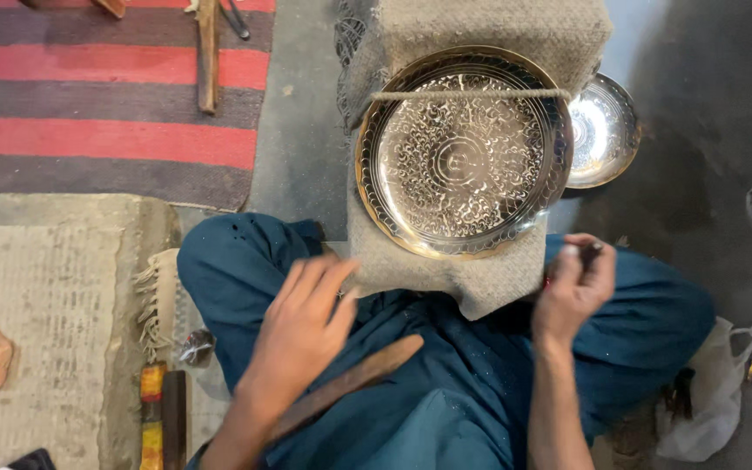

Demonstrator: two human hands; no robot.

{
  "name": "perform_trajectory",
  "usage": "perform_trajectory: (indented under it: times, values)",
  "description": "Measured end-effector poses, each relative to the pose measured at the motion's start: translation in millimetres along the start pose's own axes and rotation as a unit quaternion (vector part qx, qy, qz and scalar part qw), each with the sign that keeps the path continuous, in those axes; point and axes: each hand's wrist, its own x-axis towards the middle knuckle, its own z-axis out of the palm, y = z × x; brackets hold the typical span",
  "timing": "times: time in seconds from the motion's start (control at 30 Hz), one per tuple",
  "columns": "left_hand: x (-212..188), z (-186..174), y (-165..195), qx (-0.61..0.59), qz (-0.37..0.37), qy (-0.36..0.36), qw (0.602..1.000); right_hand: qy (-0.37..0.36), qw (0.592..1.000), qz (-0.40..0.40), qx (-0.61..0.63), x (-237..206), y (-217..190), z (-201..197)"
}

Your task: The person sits cross-legged on the floor with an ornate brass plate resting on a cloth cushion, and engraves decorative patterns into it. They hold a chisel against the plate surface with one hand and strike it with a wooden mallet held in the other hand, repositioning the chisel across the plate as they work.

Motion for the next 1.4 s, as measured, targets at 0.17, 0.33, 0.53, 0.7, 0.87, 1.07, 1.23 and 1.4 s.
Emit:
perform_trajectory:
  times: [0.17,0.33,0.53,0.7,0.87,1.07,1.23,1.4]
  values:
    - [46.7,46.3,48.4,0.085,0.156,0.073,0.981,-0.031,0.997,-0.069,0.027,2.6,-4.1,17.8]
    - [63.9,55.0,47.4,0.213,0.106,0.106,0.966,-0.069,0.997,-0.005,0.029,6.5,-9.4,14.7]
    - [43.3,38.8,34.1,0.199,0.062,0.170,0.963,-0.092,0.994,0.035,0.042,7.6,-15.8,11.5]
    - [54.5,89.7,52.5,0.011,0.193,0.039,0.980,-0.111,0.991,0.042,0.060,9.1,-11.5,9.1]
    - [61.4,60.8,27.9,0.072,0.023,0.009,0.997,-0.125,0.987,0.067,0.069,6.5,-0.1,3.6]
    - [51.4,-10.6,-15.8,0.213,0.008,0.274,0.938,-0.070,0.996,0.025,0.053,20.5,8.2,-6.7]
    - [45.5,29.0,-14.6,-0.044,-0.099,0.239,0.965,-0.141,0.990,-0.016,0.015,77.4,-13.8,-2.9]
    - [57.0,71.5,-4.4,-0.102,-0.083,0.252,0.959,-0.265,0.955,-0.115,-0.069,132.2,-35.5,21.3]
